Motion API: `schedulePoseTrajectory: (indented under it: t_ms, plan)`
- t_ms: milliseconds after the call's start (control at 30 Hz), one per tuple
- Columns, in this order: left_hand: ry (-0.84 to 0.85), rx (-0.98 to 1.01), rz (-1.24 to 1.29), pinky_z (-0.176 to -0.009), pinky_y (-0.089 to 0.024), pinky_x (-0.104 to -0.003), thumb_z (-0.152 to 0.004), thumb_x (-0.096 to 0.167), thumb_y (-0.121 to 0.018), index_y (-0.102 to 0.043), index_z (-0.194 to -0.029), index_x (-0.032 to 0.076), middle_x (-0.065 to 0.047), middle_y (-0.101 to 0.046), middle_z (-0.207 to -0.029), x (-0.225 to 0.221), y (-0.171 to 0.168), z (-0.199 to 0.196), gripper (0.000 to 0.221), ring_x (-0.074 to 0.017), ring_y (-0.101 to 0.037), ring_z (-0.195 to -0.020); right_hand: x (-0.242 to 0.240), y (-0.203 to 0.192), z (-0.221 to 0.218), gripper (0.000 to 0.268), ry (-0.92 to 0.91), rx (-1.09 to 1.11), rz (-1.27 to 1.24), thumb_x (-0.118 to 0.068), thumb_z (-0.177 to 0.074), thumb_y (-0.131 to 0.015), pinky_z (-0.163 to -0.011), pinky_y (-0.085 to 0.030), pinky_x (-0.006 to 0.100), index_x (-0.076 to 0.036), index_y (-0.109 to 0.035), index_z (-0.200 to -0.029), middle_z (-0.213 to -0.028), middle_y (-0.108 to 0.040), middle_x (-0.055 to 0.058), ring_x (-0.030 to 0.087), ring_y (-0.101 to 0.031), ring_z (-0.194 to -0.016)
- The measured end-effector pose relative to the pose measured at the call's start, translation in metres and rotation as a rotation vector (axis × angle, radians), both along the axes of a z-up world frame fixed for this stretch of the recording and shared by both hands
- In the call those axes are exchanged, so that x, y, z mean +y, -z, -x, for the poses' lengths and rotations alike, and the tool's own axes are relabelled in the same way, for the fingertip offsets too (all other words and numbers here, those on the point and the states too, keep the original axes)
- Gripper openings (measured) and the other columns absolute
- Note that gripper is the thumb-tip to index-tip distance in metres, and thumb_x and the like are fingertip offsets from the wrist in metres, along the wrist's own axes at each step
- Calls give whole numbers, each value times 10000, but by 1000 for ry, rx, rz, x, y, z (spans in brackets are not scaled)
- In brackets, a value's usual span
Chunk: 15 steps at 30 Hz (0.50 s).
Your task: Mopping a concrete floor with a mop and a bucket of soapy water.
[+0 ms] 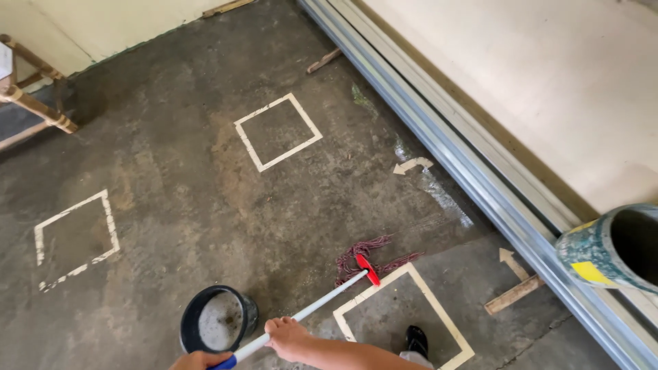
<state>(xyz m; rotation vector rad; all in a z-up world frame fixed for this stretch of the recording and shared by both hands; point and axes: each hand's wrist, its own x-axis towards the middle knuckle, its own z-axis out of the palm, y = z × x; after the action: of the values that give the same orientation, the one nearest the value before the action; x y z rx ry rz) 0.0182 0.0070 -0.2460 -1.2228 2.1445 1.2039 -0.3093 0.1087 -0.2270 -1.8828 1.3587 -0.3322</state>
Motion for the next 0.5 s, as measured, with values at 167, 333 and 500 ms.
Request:
schedulePoseTrajectory:
  t_ms: [167, 333, 500]
  plan:
    - [-19, -106, 123, -839, -575, -380, -796, 375, -779, -775, -1151, 373, -67, -792, -933, 28, -191, 239, 355, -228, -778, -921, 8, 10, 119, 69, 179, 32, -76, -95, -977, -591, -867, -542, 479, -28, -579, -980, -1031, -629, 189, 377, -657, -1020]
    - [-1, -43, 218, -862, -560, -449, -815, 332, -786, -779, -1078, 363, -52, -750, -989, 61, -183, 404, 265, -277, -717, -986, 37, -5, 265, 113, 578, 38, -252, -85, -930, -572, -881, -527, 457, -148, -585, -1023, -1023, -632, 145, 367, -648, -1029]
    - [-51, 112, 256, -870, -557, -466, -822, 339, -812, -773, -1086, 259, -108, -739, -1030, 127, -48, 527, 278, -323, -709, -1015, 91, 180, 433, 208, 440, 188, 142, -120, -849, -670, -966, -477, 469, -117, -572, -1033, -1088, -630, 160, 400, -572, -1139]
